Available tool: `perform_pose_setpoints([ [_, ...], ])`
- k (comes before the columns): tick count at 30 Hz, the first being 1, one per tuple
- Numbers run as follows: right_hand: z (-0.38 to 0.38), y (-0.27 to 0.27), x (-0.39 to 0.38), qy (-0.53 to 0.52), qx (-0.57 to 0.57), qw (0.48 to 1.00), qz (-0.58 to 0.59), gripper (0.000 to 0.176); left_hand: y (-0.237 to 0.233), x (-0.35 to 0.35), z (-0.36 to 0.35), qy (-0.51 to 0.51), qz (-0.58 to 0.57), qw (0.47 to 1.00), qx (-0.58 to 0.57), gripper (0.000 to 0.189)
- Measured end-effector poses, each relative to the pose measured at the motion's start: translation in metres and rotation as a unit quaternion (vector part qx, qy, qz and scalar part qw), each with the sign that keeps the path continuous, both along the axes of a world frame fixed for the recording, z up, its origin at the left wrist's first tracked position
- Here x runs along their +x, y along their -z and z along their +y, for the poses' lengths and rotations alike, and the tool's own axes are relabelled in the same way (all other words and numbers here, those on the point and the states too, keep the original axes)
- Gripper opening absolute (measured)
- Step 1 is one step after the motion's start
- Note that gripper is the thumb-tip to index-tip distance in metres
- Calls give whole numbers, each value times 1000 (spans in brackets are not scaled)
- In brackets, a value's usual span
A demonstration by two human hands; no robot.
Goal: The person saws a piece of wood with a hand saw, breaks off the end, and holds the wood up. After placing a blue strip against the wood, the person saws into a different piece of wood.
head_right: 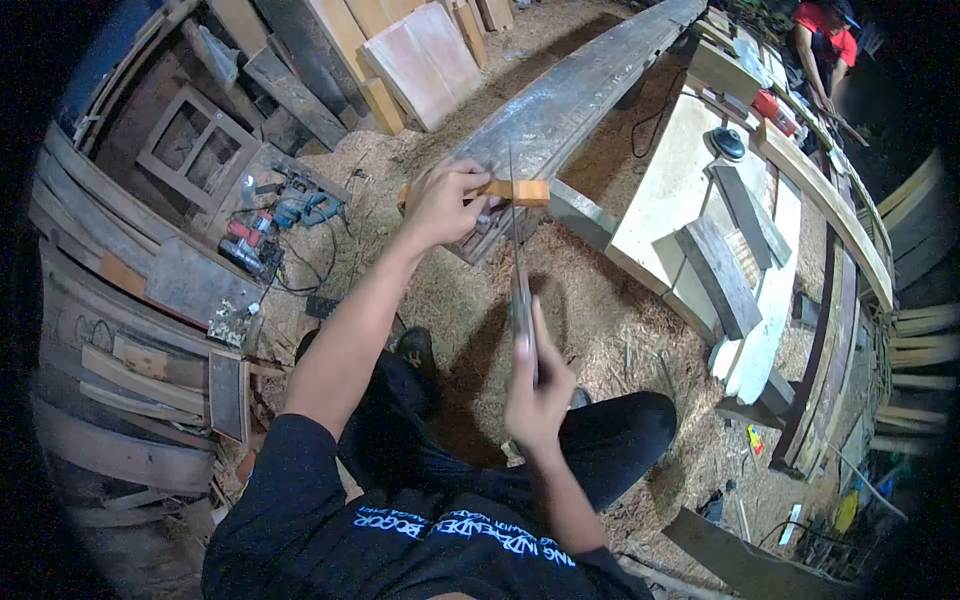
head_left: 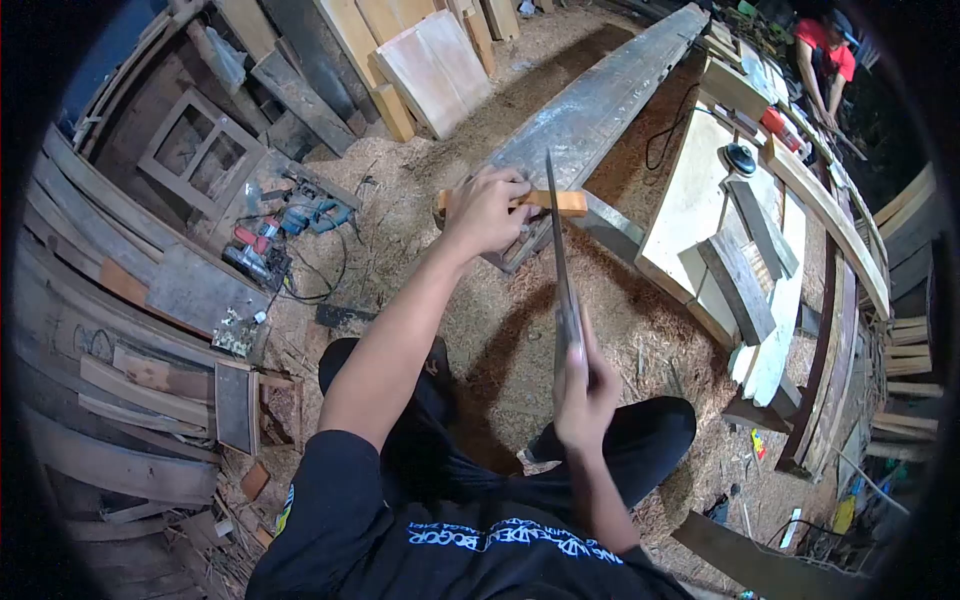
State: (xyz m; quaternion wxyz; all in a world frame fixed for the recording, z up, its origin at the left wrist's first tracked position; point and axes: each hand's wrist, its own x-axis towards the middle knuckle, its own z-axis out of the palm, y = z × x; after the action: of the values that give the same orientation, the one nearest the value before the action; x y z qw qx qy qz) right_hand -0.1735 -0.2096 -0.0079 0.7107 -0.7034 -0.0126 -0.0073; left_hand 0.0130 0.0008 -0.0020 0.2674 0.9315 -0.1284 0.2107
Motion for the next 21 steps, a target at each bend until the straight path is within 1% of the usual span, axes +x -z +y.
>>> perform_pose_setpoints([
  [1,7,4,20,4,1,1000,-2,49,0,1,-1,4,-2,1000,1,25],
  [3,20,23,55,32,-65,993,-95,49,-3,3,1,-8,25,1000,15,25],
  [4,22,-1,48,18,-40,999,-31,49,-7,3,1,-11,23,1000,16,25],
  [5,20,-12,40,16,-40,999,-30,49,-9,3,0,-21,34,999,17,24],
  [7,11,-14,11,11,9,997,73,48,-4,-2,-2,-32,56,998,16,22],
  [8,2,15,-1,16,-14,999,-34,47,-4,-2,-2,-35,35,998,27,23],
  [9,-2,18,-15,17,-16,999,-33,47,-3,-1,-3,-37,13,998,38,24],
  [11,-9,17,-34,25,-4,1000,-13,47,0,0,-4,-39,9,999,32,24],
  [13,0,11,-9,25,-12,999,-19,47,0,-1,-3,-35,5,999,32,24],
  [15,10,0,26,21,-32,998,-39,48,-6,-2,-2,-16,42,999,20,25],
  [16,14,-3,36,21,-31,998,-44,48,-6,-1,-3,-16,37,999,20,25],
  [18,22,-7,50,20,-38,999,-4,48,-8,0,-3,-32,45,998,27,23],
  [19,20,-11,46,18,-39,999,-4,48,-10,3,-2,-35,45,998,25,23],
  [21,6,-12,11,4,23,999,41,48,-3,0,-3,-38,38,998,29,24],
])
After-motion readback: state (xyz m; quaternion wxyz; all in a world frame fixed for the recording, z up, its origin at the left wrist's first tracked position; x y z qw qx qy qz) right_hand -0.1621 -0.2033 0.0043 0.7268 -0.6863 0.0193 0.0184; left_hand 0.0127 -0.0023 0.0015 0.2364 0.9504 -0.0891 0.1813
